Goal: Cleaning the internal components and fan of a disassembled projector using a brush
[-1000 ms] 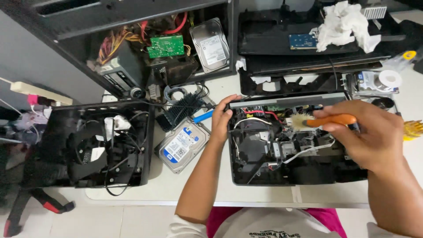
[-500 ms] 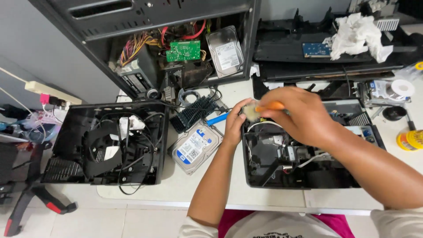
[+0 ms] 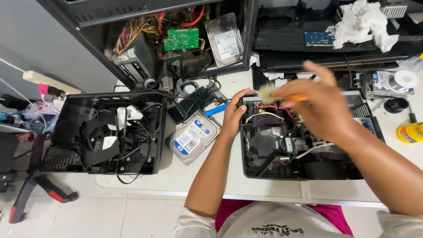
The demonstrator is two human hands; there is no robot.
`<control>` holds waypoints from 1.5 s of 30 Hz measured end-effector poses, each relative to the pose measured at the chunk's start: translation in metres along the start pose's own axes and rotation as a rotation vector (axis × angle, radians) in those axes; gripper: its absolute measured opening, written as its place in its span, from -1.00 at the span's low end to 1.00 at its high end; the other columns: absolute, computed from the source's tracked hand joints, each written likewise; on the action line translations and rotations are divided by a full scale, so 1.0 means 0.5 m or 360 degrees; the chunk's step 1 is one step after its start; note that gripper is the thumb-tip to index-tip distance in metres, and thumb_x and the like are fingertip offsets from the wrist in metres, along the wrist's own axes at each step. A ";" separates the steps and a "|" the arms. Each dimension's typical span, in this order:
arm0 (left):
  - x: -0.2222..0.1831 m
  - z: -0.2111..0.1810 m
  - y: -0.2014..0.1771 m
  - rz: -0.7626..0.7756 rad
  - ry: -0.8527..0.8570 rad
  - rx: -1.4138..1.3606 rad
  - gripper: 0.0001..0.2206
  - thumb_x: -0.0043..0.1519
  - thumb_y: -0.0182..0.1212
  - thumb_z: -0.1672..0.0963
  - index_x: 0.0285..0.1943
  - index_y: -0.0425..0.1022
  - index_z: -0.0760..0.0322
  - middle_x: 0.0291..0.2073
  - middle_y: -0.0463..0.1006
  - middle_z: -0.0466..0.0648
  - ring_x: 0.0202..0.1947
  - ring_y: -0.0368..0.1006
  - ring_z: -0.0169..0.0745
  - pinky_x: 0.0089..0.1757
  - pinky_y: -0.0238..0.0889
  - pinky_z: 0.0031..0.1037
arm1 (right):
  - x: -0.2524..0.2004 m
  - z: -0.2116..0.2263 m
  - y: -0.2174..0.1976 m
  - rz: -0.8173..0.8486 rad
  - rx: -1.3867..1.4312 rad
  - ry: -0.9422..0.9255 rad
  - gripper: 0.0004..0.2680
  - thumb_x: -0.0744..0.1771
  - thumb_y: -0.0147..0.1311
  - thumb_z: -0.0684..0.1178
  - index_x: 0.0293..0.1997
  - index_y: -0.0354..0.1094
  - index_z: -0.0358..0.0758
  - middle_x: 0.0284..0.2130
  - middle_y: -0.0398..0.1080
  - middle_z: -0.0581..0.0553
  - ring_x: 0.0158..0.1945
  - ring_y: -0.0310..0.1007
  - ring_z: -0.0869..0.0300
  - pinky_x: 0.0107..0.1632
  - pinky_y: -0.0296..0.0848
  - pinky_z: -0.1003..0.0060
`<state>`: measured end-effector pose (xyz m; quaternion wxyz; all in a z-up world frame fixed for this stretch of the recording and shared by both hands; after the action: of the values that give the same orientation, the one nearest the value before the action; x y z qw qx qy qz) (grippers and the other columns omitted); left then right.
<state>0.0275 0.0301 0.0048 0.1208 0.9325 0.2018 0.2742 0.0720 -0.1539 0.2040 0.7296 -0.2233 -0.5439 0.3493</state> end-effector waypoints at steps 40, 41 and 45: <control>0.003 0.027 -0.019 0.0037 -0.0025 0.0033 -0.54 0.30 0.08 0.12 0.40 0.37 0.39 0.19 0.50 0.21 0.22 0.40 -0.07 0.20 0.26 -0.22 | -0.026 -0.119 0.089 0.1357 -0.0962 0.0619 -0.89 0.30 0.21 0.07 -0.18 0.60 0.05 -0.39 0.51 0.09 -0.19 0.59 0.18 -0.07 0.61 0.31; 0.003 0.031 -0.024 0.0036 -0.0022 0.0029 -0.54 0.30 0.07 0.13 0.40 0.37 0.39 0.19 0.51 0.21 0.22 0.41 -0.06 0.19 0.27 -0.21 | -0.032 -0.124 0.097 0.1408 -0.0961 0.0598 -0.89 0.28 0.23 0.05 -0.21 0.62 0.01 -0.36 0.53 0.06 -0.15 0.59 0.15 -0.06 0.61 0.26; -0.001 0.037 -0.022 0.0034 -0.0030 -0.0016 -0.55 0.30 0.06 0.16 0.41 0.38 0.37 0.19 0.51 0.20 0.21 0.41 -0.10 0.18 0.29 -0.21 | -0.063 -0.123 0.108 0.1436 -0.0945 0.0567 -0.88 0.24 0.27 0.05 -0.21 0.63 0.07 -0.26 0.51 0.04 -0.06 0.50 0.15 -0.05 0.58 0.32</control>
<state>0.0342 0.0375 -0.0143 0.1244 0.9365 0.1892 0.2679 0.1109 -0.1389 0.1268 0.4944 -0.6846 -0.3381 0.4154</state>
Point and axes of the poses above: each hand's wrist, its own x-axis towards the middle knuckle, its own y-axis out of the palm, z = x × y, the point moved 4 cm from there along x, towards the middle knuckle
